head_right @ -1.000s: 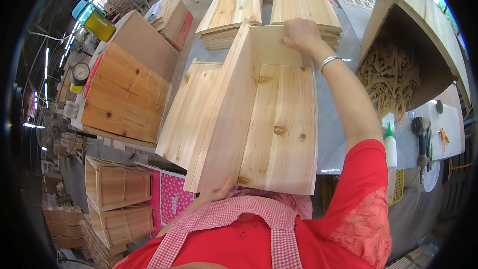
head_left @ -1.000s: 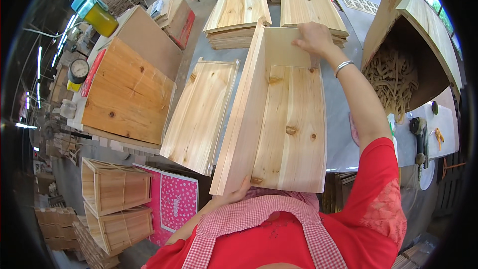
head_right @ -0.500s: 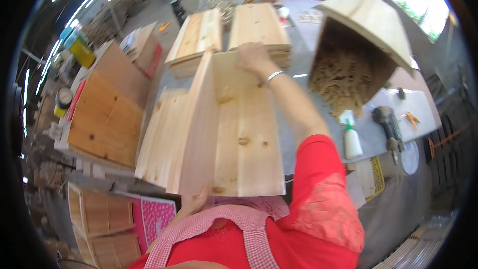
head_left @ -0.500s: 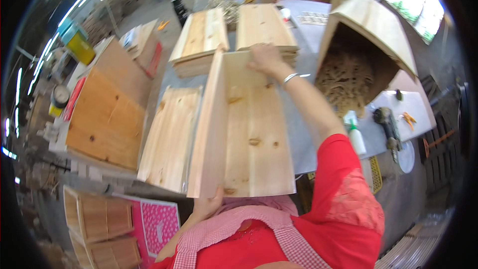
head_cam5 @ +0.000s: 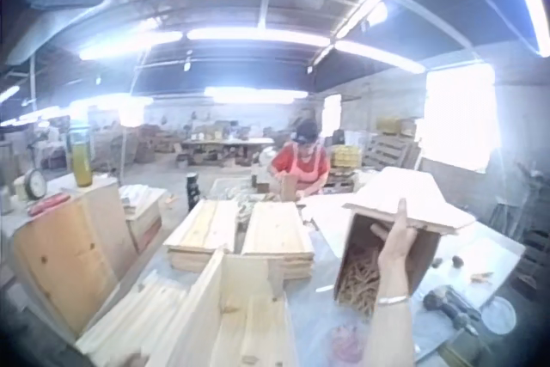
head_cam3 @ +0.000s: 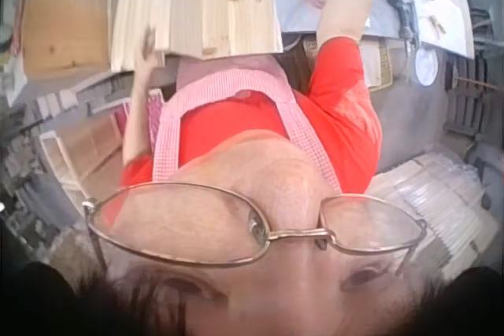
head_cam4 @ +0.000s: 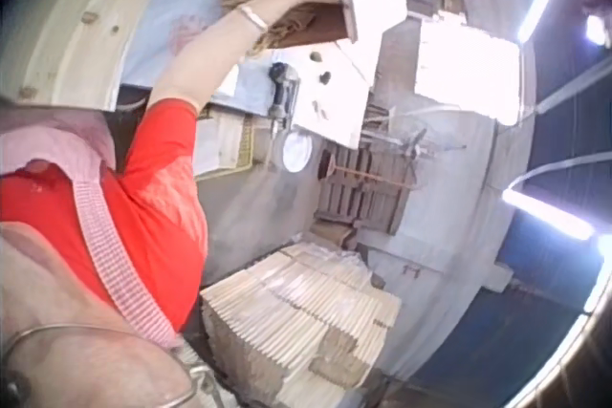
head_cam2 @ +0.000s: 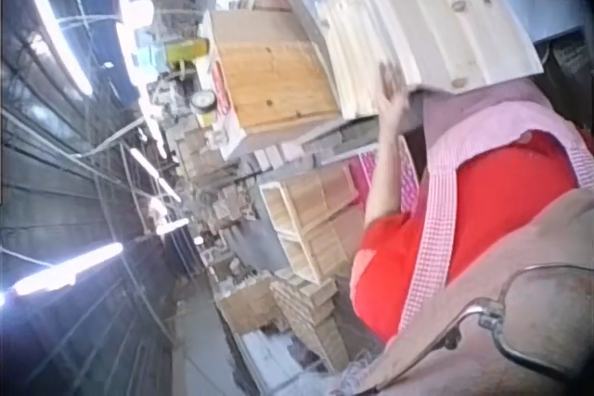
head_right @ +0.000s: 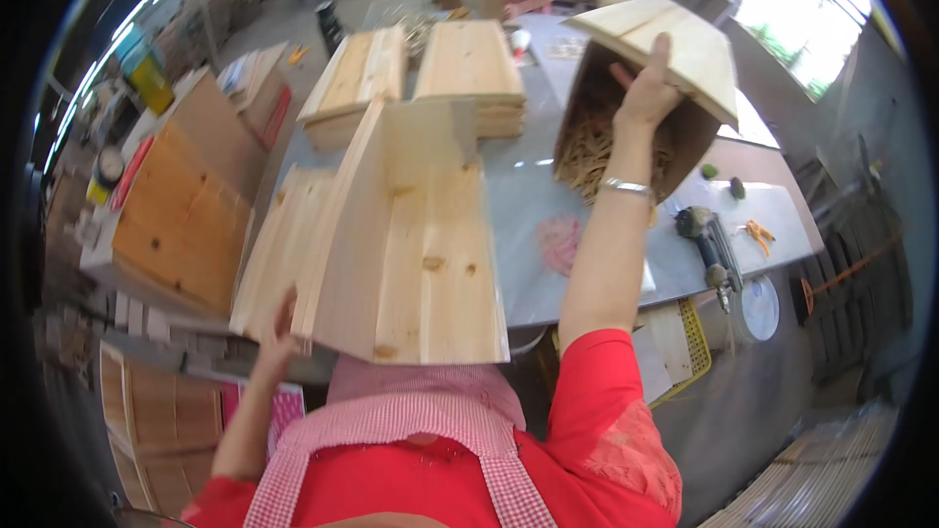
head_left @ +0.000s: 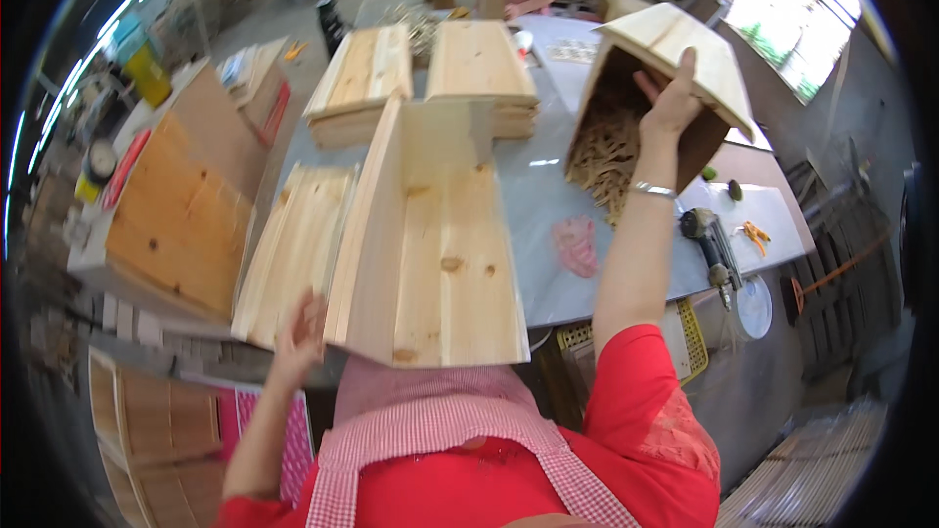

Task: Assemble a wooden box from pre-cut panels using wood glue and rubber bands.

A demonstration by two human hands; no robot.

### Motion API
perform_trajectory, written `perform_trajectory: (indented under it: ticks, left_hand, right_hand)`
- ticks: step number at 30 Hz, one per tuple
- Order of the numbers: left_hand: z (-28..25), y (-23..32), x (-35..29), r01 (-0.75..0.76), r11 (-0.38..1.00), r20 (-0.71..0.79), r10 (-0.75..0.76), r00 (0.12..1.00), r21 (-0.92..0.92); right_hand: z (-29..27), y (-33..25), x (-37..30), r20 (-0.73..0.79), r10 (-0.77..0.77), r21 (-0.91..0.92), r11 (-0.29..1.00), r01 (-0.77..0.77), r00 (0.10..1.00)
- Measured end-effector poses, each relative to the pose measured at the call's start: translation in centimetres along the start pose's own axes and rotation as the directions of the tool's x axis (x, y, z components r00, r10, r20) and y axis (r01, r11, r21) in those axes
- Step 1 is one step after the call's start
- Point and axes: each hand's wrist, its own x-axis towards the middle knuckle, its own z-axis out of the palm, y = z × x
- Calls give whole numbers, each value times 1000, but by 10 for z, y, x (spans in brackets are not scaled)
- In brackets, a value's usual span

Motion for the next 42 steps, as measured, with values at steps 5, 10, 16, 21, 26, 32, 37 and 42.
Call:
perform_trajectory:
  ticks: [5,10,16,21,26,32,37,42]
  left_hand:
    - [39,80,76,-139,974,24,146,989,-180]
    - [51,120,162,-58,998,-17,58,998,-38]
    - [78,145,269,95,981,92,-111,990,170]
    - [92,130,318,74,944,44,-93,995,322]
    - [88,119,365,143,870,143,-235,961,471]
    - [76,87,414,50,891,143,-128,982,451]
    - [110,94,414,72,776,18,-106,994,626]
    - [110,93,426,401,834,-65,-408,911,379]
  right_hand:
    - [-6,-44,-14,-45,-178,57,982,181,983]
    - [-105,-11,-105,134,-216,-204,949,240,967]
    - [-212,-67,-244,301,-92,-656,703,276,949]
    - [-213,-81,-281,322,217,-683,727,67,922]
    - [-207,-68,-284,377,361,-721,692,26,853]
    - [-203,-51,-290,472,399,-729,678,93,786]
    - [-196,-56,-295,499,447,-779,607,158,743]
    - [-191,-53,-298,534,428,-761,619,195,729]
